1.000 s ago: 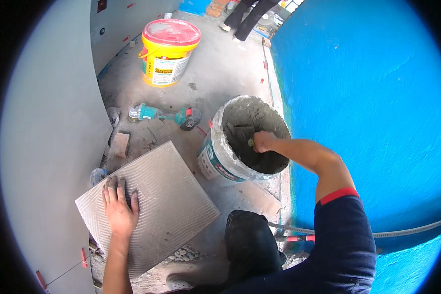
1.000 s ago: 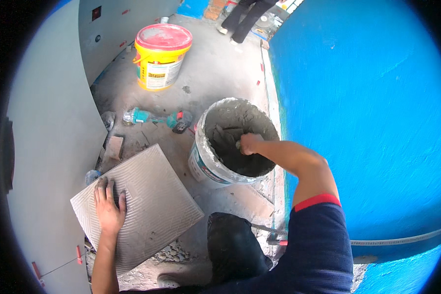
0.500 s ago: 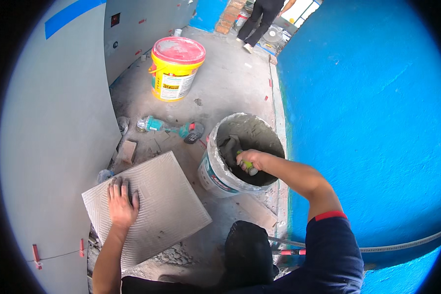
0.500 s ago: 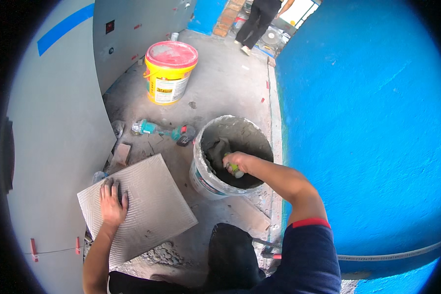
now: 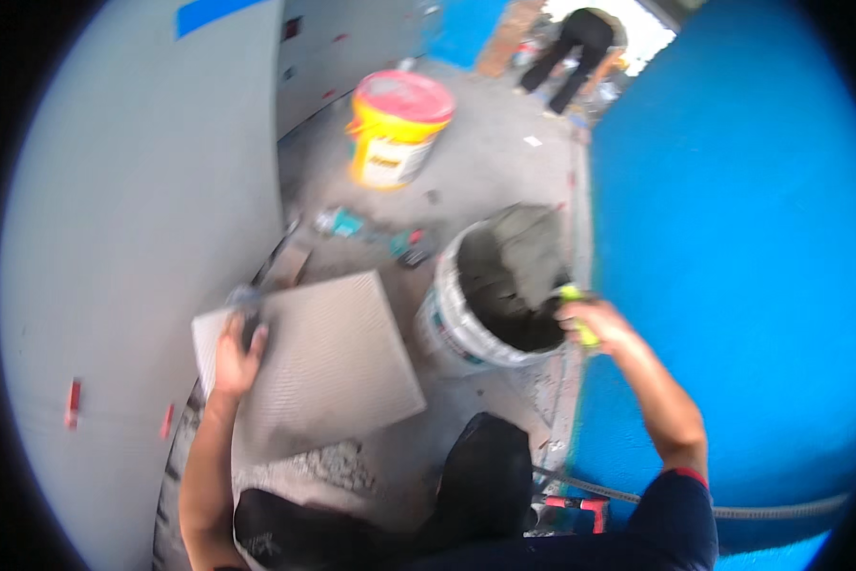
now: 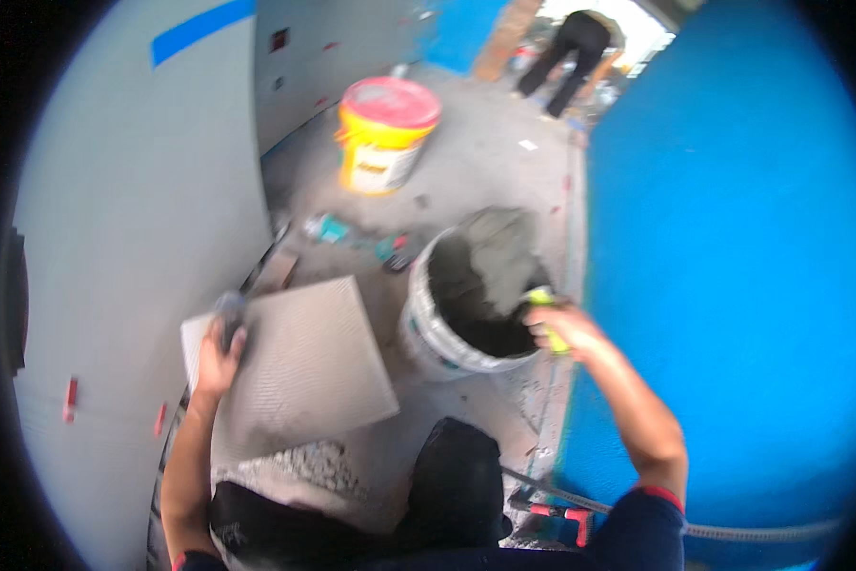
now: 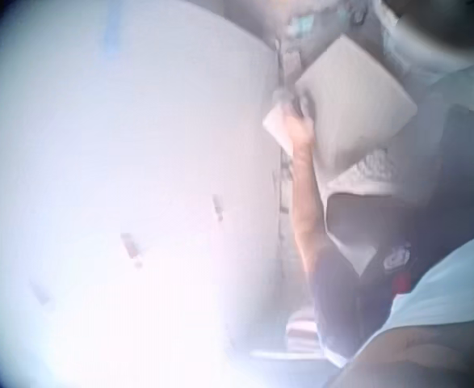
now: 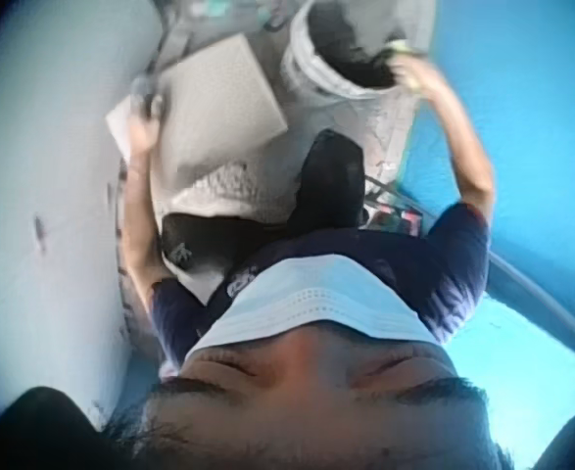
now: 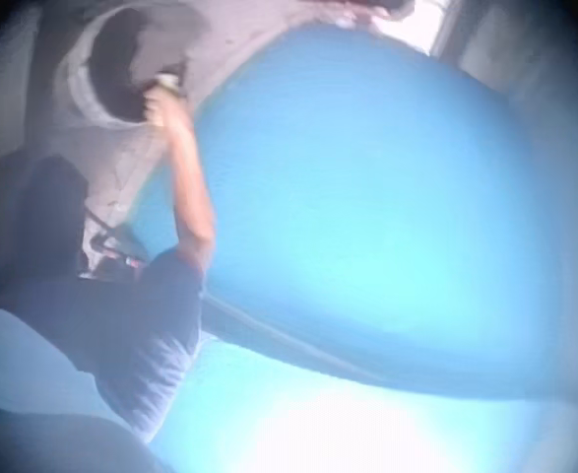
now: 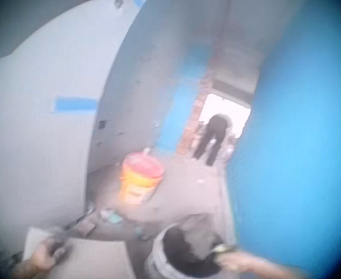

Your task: The person cuts a ceramic tile with an angle grinder, then carries it to a wall niche. They apply adhesive to the tile back with a notched trowel, press the tile into the niche, and tap it with a rubber mallet to secure it.

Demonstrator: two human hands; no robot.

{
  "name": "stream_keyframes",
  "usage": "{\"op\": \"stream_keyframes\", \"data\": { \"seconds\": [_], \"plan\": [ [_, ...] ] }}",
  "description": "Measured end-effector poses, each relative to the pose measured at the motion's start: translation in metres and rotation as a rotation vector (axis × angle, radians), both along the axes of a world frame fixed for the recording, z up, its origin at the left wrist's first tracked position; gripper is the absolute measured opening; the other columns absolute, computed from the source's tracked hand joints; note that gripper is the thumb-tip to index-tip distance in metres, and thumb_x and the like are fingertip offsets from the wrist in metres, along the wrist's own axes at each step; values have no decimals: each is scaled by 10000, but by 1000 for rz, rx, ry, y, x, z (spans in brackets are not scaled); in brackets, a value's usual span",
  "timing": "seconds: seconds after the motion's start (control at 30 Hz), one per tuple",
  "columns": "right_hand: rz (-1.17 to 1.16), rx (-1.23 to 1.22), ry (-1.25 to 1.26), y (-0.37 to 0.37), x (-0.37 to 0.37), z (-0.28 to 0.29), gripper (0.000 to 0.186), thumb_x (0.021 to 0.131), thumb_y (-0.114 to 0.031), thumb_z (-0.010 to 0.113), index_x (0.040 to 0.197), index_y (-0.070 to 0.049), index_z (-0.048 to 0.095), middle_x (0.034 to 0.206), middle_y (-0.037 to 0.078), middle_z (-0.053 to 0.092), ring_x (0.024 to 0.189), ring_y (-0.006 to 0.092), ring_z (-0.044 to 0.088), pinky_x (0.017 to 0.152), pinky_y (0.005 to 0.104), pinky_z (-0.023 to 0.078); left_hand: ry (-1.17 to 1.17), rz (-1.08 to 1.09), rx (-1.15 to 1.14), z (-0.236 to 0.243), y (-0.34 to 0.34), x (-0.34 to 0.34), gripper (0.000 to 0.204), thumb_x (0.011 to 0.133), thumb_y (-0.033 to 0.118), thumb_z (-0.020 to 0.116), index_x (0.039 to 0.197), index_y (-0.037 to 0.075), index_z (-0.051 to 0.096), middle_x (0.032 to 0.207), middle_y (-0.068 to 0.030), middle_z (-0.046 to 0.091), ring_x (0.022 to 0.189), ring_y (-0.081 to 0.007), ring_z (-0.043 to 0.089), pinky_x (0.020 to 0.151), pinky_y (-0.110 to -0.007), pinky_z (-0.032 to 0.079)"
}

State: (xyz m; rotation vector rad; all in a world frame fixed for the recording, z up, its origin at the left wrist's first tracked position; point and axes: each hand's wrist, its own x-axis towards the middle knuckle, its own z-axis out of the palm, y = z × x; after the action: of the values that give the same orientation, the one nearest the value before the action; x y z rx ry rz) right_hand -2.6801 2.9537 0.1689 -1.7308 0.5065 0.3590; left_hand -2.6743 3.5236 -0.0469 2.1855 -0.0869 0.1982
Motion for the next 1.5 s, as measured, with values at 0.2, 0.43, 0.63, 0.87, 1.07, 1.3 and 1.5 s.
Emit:
{"op": "stream_keyframes", "data": {
  "seconds": [0.2,0.43,0.63,0.87,1.07,1.3,1.5],
  "plan": [
    [232,-128,-285,97,-67,74,136,915,-111,574,1017,-24,596,686,20,552,541,109,520,458,261,407,66,578,372,-18,46,-58,612,941,368,675,1348,-53,496,1263,-300,552,1154,-493,563,996,-510,471],
    [994,-505,-120,213,-27,-85,424,804,-371,803,911,15,662,769,133,696,675,243,679,655,384,532,368,524,-351,-52,61,-60,632,1020,487,519,1237,-104,576,1193,-337,643,1195,-437,602,1030,-442,447],
    [1217,-469,90,263,-39,-82,385,822,-323,767,898,38,654,777,162,694,741,312,683,729,397,530,338,533,-241,-58,68,-66,536,1052,373,521,1219,-130,600,1125,-213,691,1080,-227,607,992,-353,448],
    [1027,-327,-260,211,-52,-16,259,839,-217,787,802,-24,619,769,89,617,725,219,596,704,352,478,332,603,-497,-56,67,-73,590,1044,423,546,1288,-113,574,1237,-197,669,1139,-254,604,1029,-356,435],
    [483,-325,-410,104,-41,50,435,910,-447,728,771,-67,571,694,3,550,663,123,540,578,308,426,230,488,-407,-75,80,-73,536,1031,331,586,1344,-100,525,1309,-224,620,1234,-271,567,1073,-371,410],
    [380,-1529,189,35,29,52,689,904,-648,547,901,20,718,855,260,702,951,419,688,858,502,534,78,275,61,60,8,-17,499,967,210,667,1381,-30,526,1348,-248,597,1279,-353,563,1089,-424,425],
    [1123,-2166,239,25,134,-22,249,864,-290,714,1045,-132,781,1109,73,756,1054,255,719,826,421,562,195,-444,189,100,-206,45,938,821,371,816,1492,-84,346,1543,-291,378,1454,-399,364,1200,-448,309]
  ]
}}
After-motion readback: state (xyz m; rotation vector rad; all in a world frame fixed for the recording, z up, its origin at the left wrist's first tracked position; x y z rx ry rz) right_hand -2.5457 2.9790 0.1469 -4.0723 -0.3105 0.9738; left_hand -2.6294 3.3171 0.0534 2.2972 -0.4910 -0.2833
